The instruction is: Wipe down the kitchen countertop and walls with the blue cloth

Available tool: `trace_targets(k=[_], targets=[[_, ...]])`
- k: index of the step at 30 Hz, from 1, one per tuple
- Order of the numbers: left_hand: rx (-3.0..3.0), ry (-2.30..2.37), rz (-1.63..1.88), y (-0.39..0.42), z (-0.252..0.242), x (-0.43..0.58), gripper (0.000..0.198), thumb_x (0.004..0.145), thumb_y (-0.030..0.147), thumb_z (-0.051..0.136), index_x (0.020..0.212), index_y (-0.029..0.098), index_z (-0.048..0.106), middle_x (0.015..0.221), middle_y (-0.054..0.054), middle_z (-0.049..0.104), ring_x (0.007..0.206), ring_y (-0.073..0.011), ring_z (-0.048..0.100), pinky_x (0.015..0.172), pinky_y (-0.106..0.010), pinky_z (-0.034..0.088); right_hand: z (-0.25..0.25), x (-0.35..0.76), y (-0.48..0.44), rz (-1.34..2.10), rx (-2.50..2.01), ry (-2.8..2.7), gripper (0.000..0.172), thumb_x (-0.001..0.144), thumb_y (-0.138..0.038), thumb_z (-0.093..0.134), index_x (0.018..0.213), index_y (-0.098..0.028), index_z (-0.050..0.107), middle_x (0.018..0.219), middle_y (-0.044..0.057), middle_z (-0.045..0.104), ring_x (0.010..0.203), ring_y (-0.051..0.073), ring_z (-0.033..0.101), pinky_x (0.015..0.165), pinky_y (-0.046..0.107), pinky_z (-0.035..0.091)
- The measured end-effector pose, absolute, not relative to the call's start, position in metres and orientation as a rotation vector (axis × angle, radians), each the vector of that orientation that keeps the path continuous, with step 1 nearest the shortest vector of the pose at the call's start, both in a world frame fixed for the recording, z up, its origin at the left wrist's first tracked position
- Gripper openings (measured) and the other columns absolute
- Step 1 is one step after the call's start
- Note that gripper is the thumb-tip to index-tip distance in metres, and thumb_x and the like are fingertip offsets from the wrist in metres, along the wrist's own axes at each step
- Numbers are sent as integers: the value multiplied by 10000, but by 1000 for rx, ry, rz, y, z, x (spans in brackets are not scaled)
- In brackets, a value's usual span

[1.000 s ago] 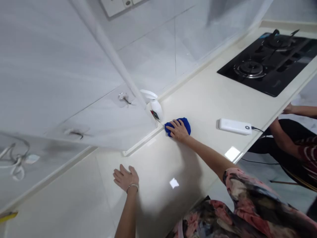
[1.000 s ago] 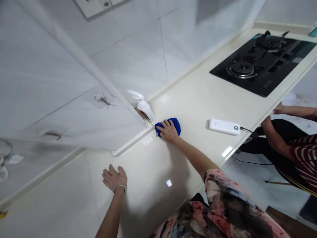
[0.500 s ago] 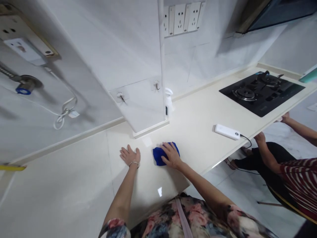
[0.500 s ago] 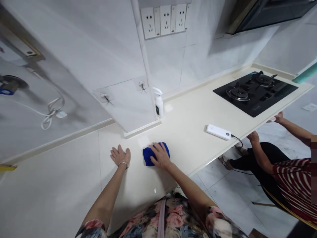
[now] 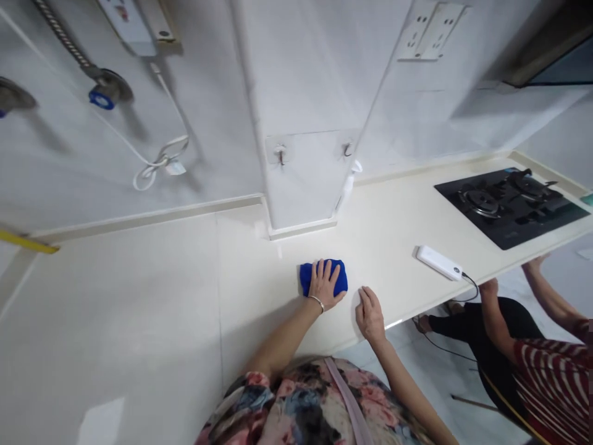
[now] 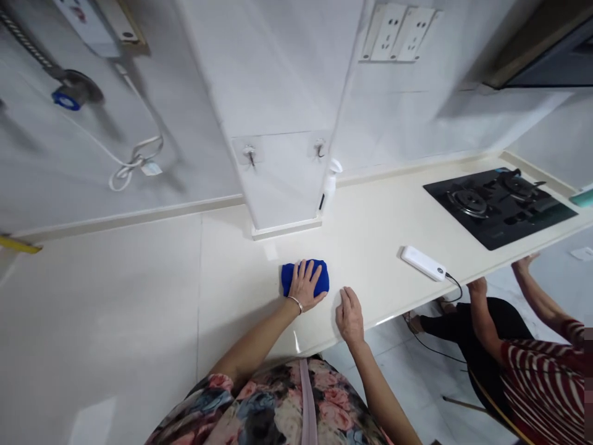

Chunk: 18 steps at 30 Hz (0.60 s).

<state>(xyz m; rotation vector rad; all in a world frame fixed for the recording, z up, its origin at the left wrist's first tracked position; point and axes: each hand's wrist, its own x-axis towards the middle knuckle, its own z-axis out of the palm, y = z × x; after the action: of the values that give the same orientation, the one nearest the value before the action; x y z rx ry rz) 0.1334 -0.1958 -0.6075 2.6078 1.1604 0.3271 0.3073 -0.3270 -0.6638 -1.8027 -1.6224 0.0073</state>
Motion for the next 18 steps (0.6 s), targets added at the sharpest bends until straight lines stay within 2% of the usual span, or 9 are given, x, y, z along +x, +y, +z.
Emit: trace_targets(k=[5, 13, 18], targets=[[2509, 1315, 304, -176, -603, 63, 831, 915, 621, 561, 1631, 247, 362, 1702, -132, 315, 1584, -403, 200, 1293, -625, 135, -661, 306, -324, -22, -1821, -1621, 506, 971, -242, 410, 1460, -205, 537, 1437, 178, 554, 1383, 314, 519, 1134, 618, 506], [2018, 2210, 317, -111, -590, -108, 845, 953, 577, 517, 1641, 131, 311, 1706, -176, 288, 1583, -394, 184, 1292, -588, 83, -654, 304, -330, -45, -1867, -1621, 493, 976, -258, 411, 1449, -213, 542, 1447, 171, 545, 1373, 313, 527, 1146, 616, 499], [2172, 2064, 236, -124, -590, -127, 792, 981, 530, 473, 1645, 134, 303, 1734, -140, 224, 1609, -372, 100, 1300, -579, 6, -653, 303, -332, -49, -1856, -1612, 485, 965, -255, 449, 1437, -237, 560, 1448, 159, 554, 1341, 318, 562, 1119, 611, 527]])
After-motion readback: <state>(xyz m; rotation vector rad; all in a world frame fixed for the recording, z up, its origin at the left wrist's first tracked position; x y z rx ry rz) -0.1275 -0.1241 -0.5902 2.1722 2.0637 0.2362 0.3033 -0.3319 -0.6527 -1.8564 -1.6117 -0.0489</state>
